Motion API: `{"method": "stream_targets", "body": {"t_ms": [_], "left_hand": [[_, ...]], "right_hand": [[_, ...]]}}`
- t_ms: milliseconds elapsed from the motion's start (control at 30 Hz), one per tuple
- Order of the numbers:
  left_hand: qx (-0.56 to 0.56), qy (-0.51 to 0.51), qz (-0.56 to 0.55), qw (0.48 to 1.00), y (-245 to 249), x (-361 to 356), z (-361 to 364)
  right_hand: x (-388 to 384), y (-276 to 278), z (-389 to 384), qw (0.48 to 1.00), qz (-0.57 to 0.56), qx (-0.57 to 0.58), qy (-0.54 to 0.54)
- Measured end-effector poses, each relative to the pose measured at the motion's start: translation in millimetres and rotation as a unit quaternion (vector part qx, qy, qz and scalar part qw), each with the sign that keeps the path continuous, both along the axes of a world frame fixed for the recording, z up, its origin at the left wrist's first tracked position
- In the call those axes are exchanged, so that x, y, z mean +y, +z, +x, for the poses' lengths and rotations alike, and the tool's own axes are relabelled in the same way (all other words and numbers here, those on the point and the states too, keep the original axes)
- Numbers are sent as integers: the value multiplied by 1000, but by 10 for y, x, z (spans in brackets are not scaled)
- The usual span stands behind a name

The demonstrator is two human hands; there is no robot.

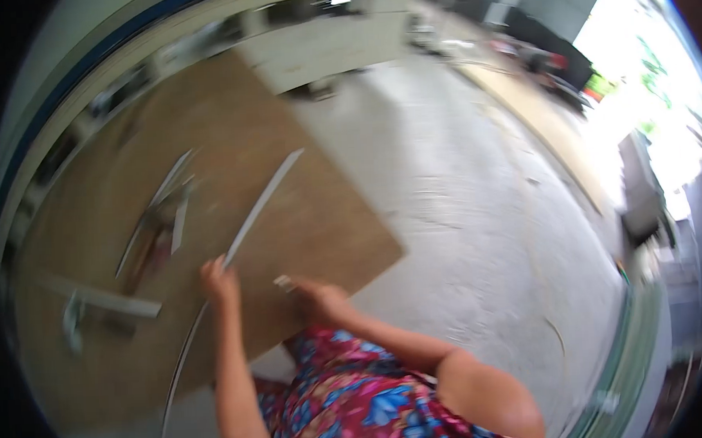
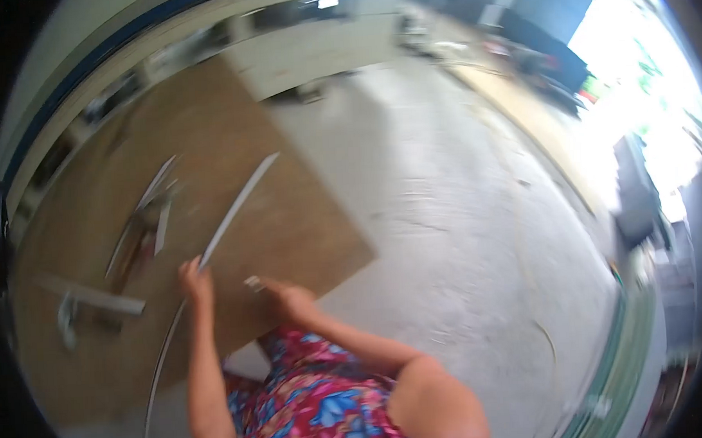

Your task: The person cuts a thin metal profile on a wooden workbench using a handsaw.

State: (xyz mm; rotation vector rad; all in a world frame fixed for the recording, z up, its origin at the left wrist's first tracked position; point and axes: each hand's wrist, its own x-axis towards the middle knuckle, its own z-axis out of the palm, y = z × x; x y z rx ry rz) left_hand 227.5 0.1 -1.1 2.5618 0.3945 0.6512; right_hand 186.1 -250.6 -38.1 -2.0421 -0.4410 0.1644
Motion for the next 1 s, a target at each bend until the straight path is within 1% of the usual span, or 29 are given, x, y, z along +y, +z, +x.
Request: {"method": "stream_targets", "body": {"t_ms": [33, 67, 100, 133, 200, 333, 433, 533, 600, 800, 900, 1000], "left_hand": [[-7, -3, 18, 1000, -41, 16, 18], [-29, 6, 40, 999, -75, 34, -2], [-40, -12, 44, 998, -49, 28, -3], [-46, -22, 53, 997, -26, 42, 3], [-29, -8, 47, 998, 35, 56, 9], [-22, 16, 53, 998, 12, 36, 70], [-35, 10, 43, 998, 61, -1, 44], [-22, 7, 67, 998, 29, 33, 70], [-18, 9, 53, 998, -10, 46, 95], [-22, 1, 59, 998, 9, 40, 102], [-22, -1, 63, 998, 60, 44, 81], [-7, 0, 62, 998, 91, 39, 76]], "right_hand": [[-35, 488, -53, 994, -100, -39, -4], [-92, 750, -88, 996, -78, -45, -1], [-74, 855, -116, 996, -84, -23, 3], [-71, 844, -109, 997, -78, -25, -5], [-37, 828, -129, 998, -64, -27, -2], [-17, 846, -153, 996, -80, -33, -10], [-7, 877, -156, 994, -95, -46, -11], [13, 867, -166, 993, -97, -62, -15], [2, 966, -185, 991, -114, -64, -19], [51, 756, -173, 991, -67, -100, -57], [59, 747, -157, 993, -66, -84, -52], [70, 651, -122, 992, -42, -107, -53]]}}
